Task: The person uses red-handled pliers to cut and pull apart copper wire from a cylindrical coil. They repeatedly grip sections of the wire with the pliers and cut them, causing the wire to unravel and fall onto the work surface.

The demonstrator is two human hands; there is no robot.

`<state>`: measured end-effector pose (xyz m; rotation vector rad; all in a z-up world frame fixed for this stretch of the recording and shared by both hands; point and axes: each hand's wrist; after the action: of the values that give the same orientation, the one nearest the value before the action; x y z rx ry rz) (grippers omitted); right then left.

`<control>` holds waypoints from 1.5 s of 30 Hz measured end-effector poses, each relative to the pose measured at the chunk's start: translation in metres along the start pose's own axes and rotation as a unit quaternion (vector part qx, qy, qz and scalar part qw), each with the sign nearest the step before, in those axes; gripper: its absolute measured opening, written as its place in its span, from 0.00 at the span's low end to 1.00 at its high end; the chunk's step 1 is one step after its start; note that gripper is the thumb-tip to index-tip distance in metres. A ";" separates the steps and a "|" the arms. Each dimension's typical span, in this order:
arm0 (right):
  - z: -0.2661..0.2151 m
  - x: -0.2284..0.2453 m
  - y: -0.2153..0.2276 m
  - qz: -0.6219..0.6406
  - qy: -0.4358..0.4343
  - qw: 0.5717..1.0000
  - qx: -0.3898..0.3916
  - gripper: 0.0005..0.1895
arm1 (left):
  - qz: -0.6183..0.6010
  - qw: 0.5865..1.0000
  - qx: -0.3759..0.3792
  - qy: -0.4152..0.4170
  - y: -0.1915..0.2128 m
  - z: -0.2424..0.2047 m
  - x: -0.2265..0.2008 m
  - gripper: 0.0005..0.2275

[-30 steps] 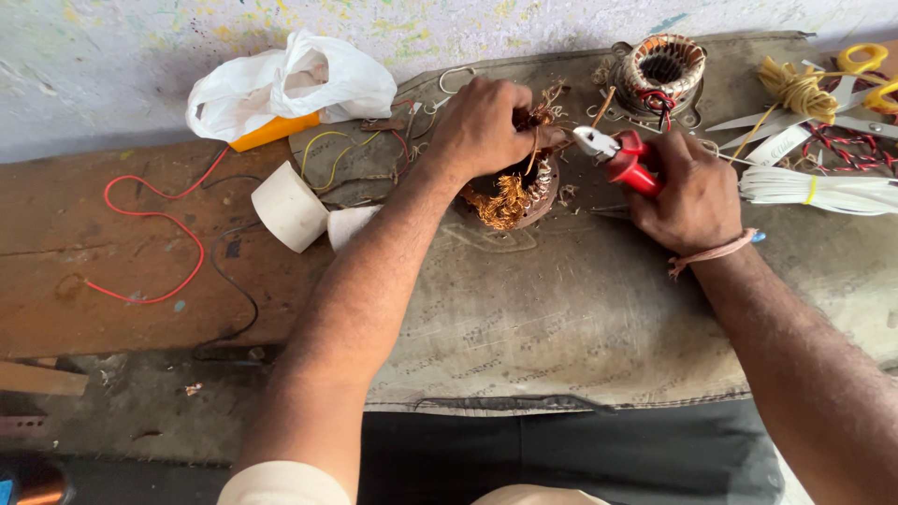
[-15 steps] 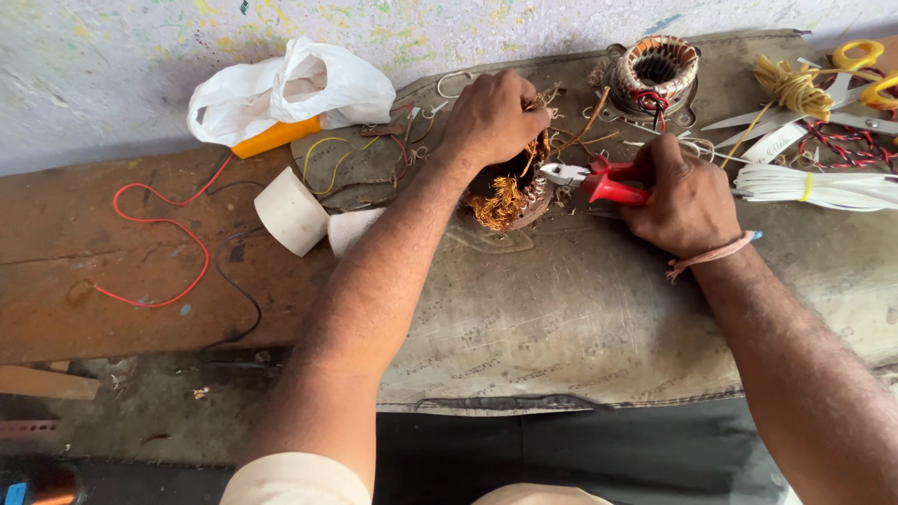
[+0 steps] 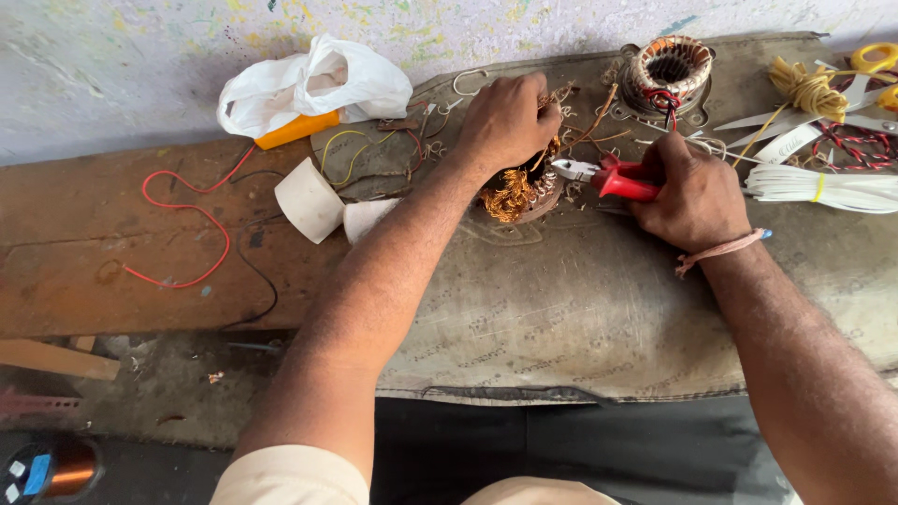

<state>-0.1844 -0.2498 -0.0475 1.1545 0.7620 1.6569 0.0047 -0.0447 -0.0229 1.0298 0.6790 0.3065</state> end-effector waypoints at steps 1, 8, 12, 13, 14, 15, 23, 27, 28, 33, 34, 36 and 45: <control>0.000 0.000 0.000 0.001 0.001 1.000 0.000 0.21 | -0.003 1.000 0.011 0.010 0.000 -0.001 0.000 0.08; 0.001 -0.002 0.001 0.012 0.023 1.000 -0.006 0.20 | -0.042 0.989 0.120 0.077 0.017 -0.012 -0.002 0.19; 0.003 -0.004 0.000 0.004 0.036 0.999 -0.010 0.20 | -0.084 0.982 0.143 0.085 0.030 -0.032 0.003 0.25; 0.003 -0.004 0.000 0.000 0.029 1.000 -0.004 0.20 | -0.082 0.984 0.138 0.082 0.031 -0.035 0.004 0.26; 0.003 -0.004 0.000 -0.005 0.024 1.000 0.001 0.20 | -0.080 0.985 0.131 0.081 0.033 -0.037 0.005 0.28; 0.003 -0.004 0.000 -0.009 0.018 1.000 0.007 0.20 | -0.077 0.986 0.124 0.080 0.034 -0.039 0.005 0.29; 0.001 0.001 0.002 0.025 0.003 1.000 0.008 0.20 | -0.006 0.980 0.167 0.108 0.029 -0.019 -0.007 0.43; 0.002 0.002 0.004 0.019 -0.008 1.000 0.012 0.21 | 0.015 0.973 0.200 0.114 0.020 -0.010 -0.004 0.45; 0.002 0.002 0.004 0.016 -0.008 1.000 0.011 0.21 | 0.017 0.974 0.195 0.113 0.016 -0.009 -0.002 0.43; 0.003 0.004 0.002 0.012 -0.008 1.000 0.011 0.22 | 0.018 0.996 0.088 -0.021 0.000 -0.005 0.010 0.38; 0.001 0.003 0.002 0.011 -0.011 1.000 0.011 0.22 | 0.003 0.995 0.102 -0.009 -0.003 -0.004 0.012 0.36; 0.000 0.001 0.001 0.007 -0.018 1.000 0.011 0.21 | -0.027 0.991 0.129 0.014 -0.006 -0.001 0.017 0.32; 0.000 -0.004 -0.003 0.006 -0.004 1.000 0.008 0.20 | -0.015 0.997 0.068 -0.033 -0.018 0.004 0.027 0.13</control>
<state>-0.1829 -0.2527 -0.0519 1.1790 0.7661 1.6584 0.0265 -0.0422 -0.0476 1.1530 0.6623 0.2006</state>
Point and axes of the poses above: each hand's wrist, its own z-axis towards the middle knuckle, its own y-axis out of the back of the hand, x = y × z, and after that the axes turned 8 degrees about x, right-handed
